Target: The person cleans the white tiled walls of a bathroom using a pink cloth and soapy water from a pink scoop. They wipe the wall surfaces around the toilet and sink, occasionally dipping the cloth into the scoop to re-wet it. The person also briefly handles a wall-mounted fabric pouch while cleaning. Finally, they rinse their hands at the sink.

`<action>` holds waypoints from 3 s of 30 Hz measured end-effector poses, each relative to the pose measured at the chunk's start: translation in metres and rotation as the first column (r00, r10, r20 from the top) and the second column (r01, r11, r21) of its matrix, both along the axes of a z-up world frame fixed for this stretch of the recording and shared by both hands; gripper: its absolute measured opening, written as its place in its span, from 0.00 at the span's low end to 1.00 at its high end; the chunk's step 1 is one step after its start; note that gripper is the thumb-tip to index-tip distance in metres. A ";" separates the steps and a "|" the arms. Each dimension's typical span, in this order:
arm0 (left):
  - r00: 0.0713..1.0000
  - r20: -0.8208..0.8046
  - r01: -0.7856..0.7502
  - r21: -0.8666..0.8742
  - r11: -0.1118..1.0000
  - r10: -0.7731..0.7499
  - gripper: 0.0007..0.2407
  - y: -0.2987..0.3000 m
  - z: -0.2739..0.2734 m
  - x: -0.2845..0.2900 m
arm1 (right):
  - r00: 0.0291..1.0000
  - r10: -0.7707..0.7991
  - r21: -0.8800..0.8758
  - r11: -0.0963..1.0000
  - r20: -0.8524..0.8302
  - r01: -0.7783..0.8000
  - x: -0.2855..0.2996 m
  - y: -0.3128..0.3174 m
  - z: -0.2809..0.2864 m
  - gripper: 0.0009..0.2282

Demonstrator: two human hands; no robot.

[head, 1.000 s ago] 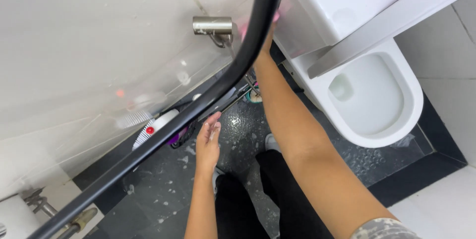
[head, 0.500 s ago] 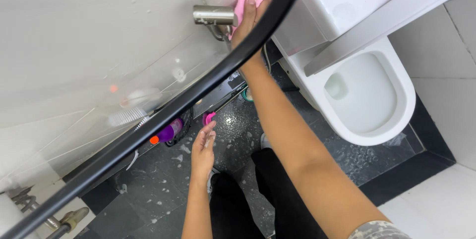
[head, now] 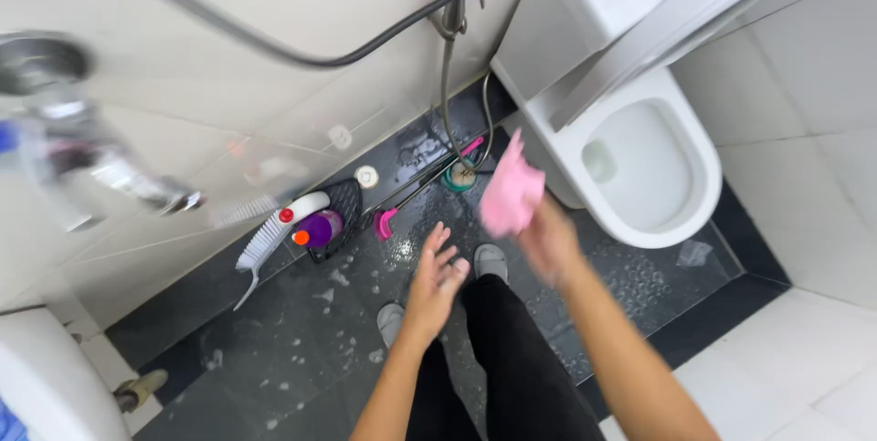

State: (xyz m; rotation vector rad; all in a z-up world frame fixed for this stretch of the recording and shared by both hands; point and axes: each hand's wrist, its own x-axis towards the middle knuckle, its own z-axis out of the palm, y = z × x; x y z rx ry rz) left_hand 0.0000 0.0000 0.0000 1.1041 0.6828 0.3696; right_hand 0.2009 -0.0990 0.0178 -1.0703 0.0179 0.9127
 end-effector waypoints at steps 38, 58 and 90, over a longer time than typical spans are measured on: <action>0.890 -0.405 0.452 0.726 0.518 -0.210 0.37 -0.101 0.280 0.268 | 0.892 -0.176 0.005 0.981 0.417 0.192 0.283 -0.107 0.320 0.29; 0.875 -0.385 -0.012 0.589 0.808 0.294 0.28 -0.069 0.255 0.198 | 0.105 0.553 -0.560 0.791 0.827 0.247 0.390 0.021 0.314 0.13; 0.491 -0.090 -0.822 0.282 0.495 0.866 0.12 -0.091 0.175 -0.481 | -0.431 0.784 -0.770 0.091 0.446 -0.631 -0.419 0.051 0.217 0.11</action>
